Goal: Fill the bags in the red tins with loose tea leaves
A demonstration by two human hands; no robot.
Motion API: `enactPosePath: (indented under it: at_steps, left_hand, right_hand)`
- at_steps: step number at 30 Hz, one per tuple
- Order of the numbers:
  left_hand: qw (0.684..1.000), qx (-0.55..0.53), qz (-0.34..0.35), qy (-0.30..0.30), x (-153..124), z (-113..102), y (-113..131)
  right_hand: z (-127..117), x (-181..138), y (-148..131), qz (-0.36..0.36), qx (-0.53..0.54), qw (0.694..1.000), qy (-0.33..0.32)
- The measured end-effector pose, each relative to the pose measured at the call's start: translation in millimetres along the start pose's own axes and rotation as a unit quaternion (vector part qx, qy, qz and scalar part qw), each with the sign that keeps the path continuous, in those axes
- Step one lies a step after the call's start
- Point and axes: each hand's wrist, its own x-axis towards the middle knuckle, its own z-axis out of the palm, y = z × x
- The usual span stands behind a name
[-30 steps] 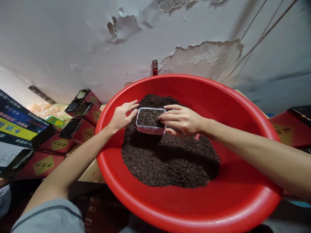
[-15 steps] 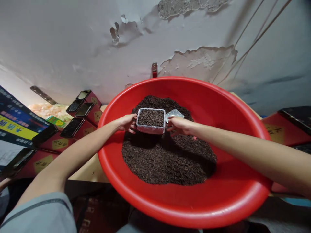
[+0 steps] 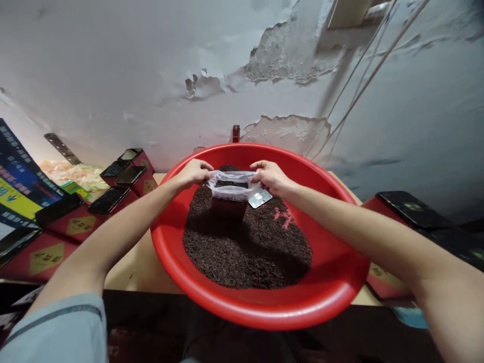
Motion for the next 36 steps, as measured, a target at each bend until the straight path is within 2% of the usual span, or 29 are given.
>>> enactPosePath:
  at_steps: [3,6,8,10,12,14,16,20,22,25,26,29,32,34,36]
  left_hand:
    - [0.984,0.16,0.069,0.029,-4.0,-5.8,32.1]
    - [0.964,0.249,0.096,0.002,-9.5,-6.6,54.9]
    - [0.958,0.272,0.091,0.002,-11.4,-5.7,60.9]
    - [0.959,0.277,0.053,-0.008,-11.6,-5.0,60.8]
    - [0.963,0.264,0.011,-0.047,-11.2,-5.0,57.7]
    - [0.966,0.254,0.008,-0.057,-11.7,-6.8,54.3]
    - [0.969,0.245,0.03,-0.025,-13.7,-11.1,51.8]
    - [0.98,0.191,0.045,0.038,-20.7,-21.5,46.1]
    - [0.987,0.159,0.029,0.013,-23.6,-22.2,40.9]
    - [0.987,0.137,-0.008,-0.087,-23.6,-18.3,31.9]
    - [0.985,0.135,-0.015,-0.102,-22.1,-17.4,29.3]
    - [0.994,0.086,-0.019,-0.058,-14.3,-19.2,24.5]
    - [1.0,0.005,-0.005,-0.017,-8.6,-22.2,22.8]
    - [1.0,-0.01,-0.004,-0.009,-9.6,-21.0,22.6]
    - [1.0,0.003,-0.021,-0.02,-14.2,-18.3,23.3]
  right_hand:
    - [-7.4,1.8,-23.2,-0.085,-0.118,0.989,-0.013]
    - [-14.0,-1.2,-45.8,-0.136,-0.199,0.971,-0.001]
    - [-17.3,-4.9,-58.1,-0.189,-0.248,0.949,0.046]
    - [-18.8,-8.5,-64.9,-0.222,-0.299,0.924,0.083]
    - [-18.8,-11.1,-64.9,-0.184,-0.344,0.919,0.056]
    - [-18.7,-12.1,-59.4,-0.116,-0.36,0.926,-0.014]
    - [-19.9,-12.4,-51.8,-0.089,-0.337,0.935,-0.056]
    - [-22.8,-16.1,-38.8,-0.125,-0.257,0.958,-0.007]
    - [-21.0,-20.6,-34.6,-0.11,-0.225,0.968,-0.03]
    - [-14.7,-26.2,-30.6,-0.042,-0.191,0.975,-0.105]
    - [-12.9,-26.8,-29.6,-0.03,-0.182,0.976,-0.111]
    - [-11.4,-24.0,-26.0,-0.046,-0.121,0.99,-0.063]
    - [-14.1,-19.3,-19.6,-0.094,-0.017,0.995,-0.015]
    - [-16.3,-19.0,-15.0,-0.103,0.015,0.995,-0.008]
    - [-19.0,-22.0,-12.4,-0.074,0.005,0.997,-0.029]
